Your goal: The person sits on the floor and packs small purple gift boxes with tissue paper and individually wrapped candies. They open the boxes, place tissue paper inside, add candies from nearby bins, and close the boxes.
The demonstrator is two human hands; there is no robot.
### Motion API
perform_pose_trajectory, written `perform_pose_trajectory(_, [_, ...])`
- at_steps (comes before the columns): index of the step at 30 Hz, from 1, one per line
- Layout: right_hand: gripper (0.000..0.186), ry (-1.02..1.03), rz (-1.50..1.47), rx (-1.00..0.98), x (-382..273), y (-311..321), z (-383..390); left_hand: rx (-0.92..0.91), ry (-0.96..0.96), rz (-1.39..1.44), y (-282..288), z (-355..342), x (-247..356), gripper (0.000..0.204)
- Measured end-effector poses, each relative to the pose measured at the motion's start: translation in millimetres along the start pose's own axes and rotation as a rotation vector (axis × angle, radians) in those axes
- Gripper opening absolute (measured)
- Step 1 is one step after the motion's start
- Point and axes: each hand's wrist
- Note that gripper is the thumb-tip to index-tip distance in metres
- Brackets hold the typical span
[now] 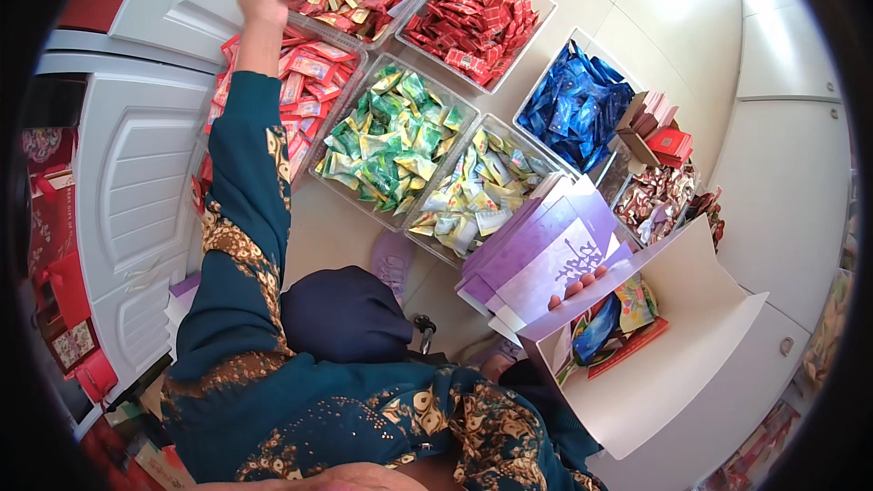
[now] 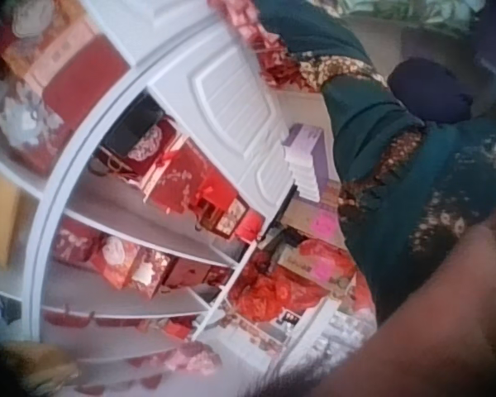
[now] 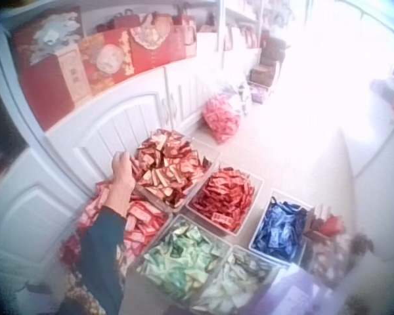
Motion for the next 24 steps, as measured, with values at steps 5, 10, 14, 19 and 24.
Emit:
perform_pose_trajectory(5, [0.053, -0.005, 0.008, 0.011, 1, -3, -2, -0.116, -0.521, -1.671, -21, 39, -48, 0.057])
perform_pose_trajectory(10, [0.053, -0.011, 0.021, 0.034, 1, -6, -2, -0.725, -0.093, -2.167, -48, 55, -41, 0.048])
perform_pose_trajectory(14, [0.053, -0.019, 0.026, 0.024, 0, -6, 0, -0.566, -0.029, -2.083, -45, 47, -40, 0.044])
perform_pose_trajectory(19, [0.054, -0.01, 0.033, 0.013, -1, -4, 2, -0.318, -0.11, -1.274, 14, 20, -13, 0.047])
perform_pose_trajectory(24, [0.054, -0.036, 0.021, -0.017, -1, -4, 2, -0.707, -0.283, -1.613, 54, 62, 9, 0.032])
Point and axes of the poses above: each hand's wrist, its own z-axis away from the middle knuckle, its own y-axis out of the back of the hand, x = y × z, and after that the axes turned 3 degrees about x, right-handed
